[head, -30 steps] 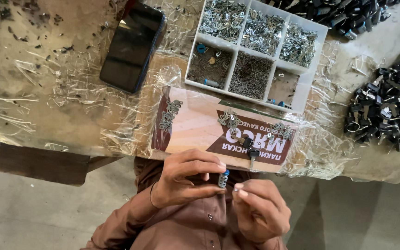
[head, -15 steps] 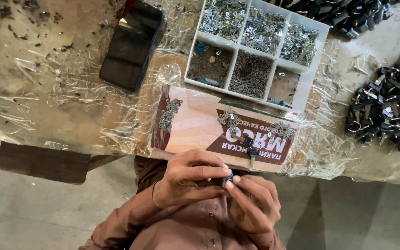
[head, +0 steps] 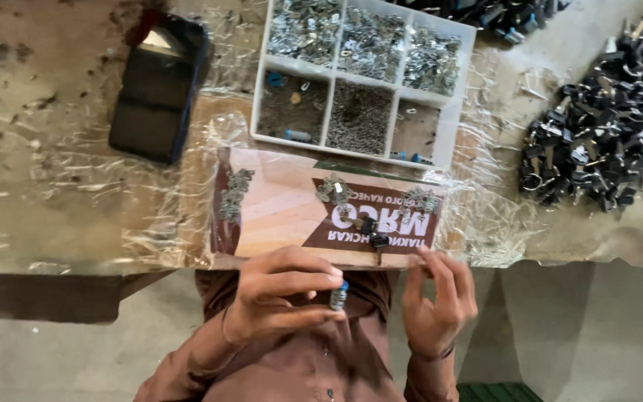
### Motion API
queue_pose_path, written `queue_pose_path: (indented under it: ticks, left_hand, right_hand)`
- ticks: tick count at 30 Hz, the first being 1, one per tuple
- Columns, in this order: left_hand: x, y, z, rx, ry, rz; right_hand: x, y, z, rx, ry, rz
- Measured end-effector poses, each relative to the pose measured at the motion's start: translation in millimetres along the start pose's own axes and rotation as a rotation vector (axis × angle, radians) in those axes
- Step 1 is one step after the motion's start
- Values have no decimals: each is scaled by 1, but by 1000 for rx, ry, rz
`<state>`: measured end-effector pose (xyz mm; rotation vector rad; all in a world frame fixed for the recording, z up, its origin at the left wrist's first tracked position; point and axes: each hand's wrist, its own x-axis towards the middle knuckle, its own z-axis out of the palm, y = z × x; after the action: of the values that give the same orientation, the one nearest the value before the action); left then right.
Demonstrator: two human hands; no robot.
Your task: The person sits at a workbench and assembles small metal fittings onto cylindrical black components one at a time, taking terminals from a compartment box, pressing each into place by hand, and setting finished pieces aside among large piles of parts.
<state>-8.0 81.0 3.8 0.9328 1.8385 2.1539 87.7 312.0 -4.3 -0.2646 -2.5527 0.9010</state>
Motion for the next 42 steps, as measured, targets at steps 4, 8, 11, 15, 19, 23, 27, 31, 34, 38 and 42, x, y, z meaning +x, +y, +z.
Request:
queue_pose_path:
  ticks: [4, 8, 11, 15, 19, 23, 27, 31, 34, 38, 42]
  left_hand:
    - [1, -4, -1, 10, 6, -4]
    - [4, -4, -2, 34, -19, 16]
    - [4, -3, -1, 43, -10, 10]
    - [2, -4, 1, 36, -12, -12]
    - [-1, -2, 4, 42, -30, -50]
    - [0, -1, 7, 21, -28, -67]
    - [-2, 2, 4, 27, -22, -65]
    - [-5, 2, 5, 24, 4, -35]
    - [-6, 1, 6, 19, 15, -26]
    - [-5, 2, 5, 43, 6, -22]
    - [-5, 1, 2, 79, -16, 13]
  right_hand:
    - [12, 15, -1, -189, -123, 16]
    - [7, 35, -2, -334, -211, -156]
    - [-3, 56, -1, -259, -198, -329]
    - [-25, 62, 11, 131, -11, -381]
    - [-48, 29, 6, 480, 14, -18]
    - [-36, -9, 8, 646, 43, -35]
    - [-18, -34, 9, 912, -75, 67]
    - [-13, -41, 11, 787, -102, 61]
    - [-15, -40, 13, 708, -110, 45]
    - [-22, -33, 12, 690, -140, 120]
    - [-23, -18, 8, 1046, -338, 452]
